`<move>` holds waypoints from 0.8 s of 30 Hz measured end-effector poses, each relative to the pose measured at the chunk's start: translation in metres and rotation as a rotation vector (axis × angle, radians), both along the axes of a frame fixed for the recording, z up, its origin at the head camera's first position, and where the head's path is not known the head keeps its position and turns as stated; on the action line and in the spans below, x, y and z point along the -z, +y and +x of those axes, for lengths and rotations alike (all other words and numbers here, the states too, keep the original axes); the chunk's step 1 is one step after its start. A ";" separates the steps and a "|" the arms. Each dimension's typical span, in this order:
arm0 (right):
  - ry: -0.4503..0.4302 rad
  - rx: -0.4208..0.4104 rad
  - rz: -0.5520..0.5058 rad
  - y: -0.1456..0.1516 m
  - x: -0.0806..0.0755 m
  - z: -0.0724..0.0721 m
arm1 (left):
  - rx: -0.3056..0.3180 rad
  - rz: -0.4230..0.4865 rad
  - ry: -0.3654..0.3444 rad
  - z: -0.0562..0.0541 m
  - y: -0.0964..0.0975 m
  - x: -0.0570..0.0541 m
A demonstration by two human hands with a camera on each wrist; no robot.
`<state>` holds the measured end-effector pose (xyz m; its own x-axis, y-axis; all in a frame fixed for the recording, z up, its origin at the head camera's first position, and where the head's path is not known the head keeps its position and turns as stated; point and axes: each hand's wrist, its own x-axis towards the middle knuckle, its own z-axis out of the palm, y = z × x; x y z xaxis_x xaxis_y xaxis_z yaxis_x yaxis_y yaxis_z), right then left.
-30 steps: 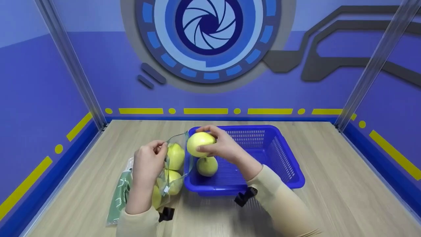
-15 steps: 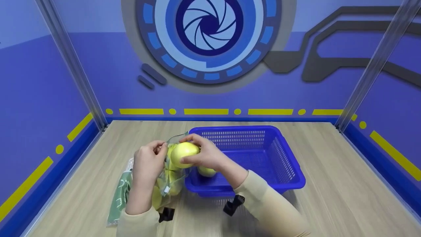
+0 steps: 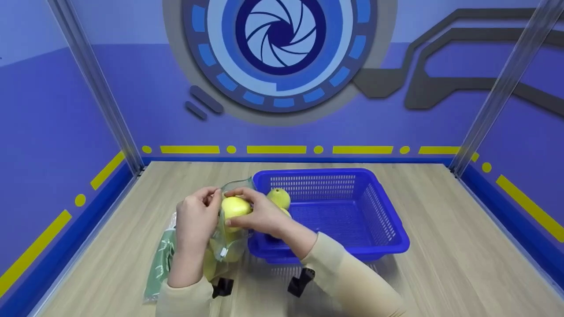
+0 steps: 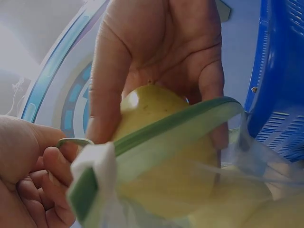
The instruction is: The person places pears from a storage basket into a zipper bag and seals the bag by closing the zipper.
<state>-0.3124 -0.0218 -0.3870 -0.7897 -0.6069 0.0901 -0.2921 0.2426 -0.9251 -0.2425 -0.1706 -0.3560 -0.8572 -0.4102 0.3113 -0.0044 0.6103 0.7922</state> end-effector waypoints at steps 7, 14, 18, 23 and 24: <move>-0.081 -0.052 -0.040 0.001 -0.006 0.006 | -0.014 -0.016 0.073 0.000 -0.004 0.001; -0.055 -0.032 -0.065 0.009 -0.009 0.001 | -0.024 -0.016 0.118 0.000 -0.006 0.001; -0.052 -0.014 -0.049 0.014 -0.009 -0.003 | -0.021 -0.016 0.132 -0.001 -0.006 0.002; -0.047 -0.027 -0.035 0.019 -0.010 -0.005 | -0.021 -0.014 0.123 -0.001 -0.005 0.001; -0.046 -0.028 -0.035 0.020 -0.010 -0.005 | -0.021 -0.014 0.121 -0.001 -0.005 0.001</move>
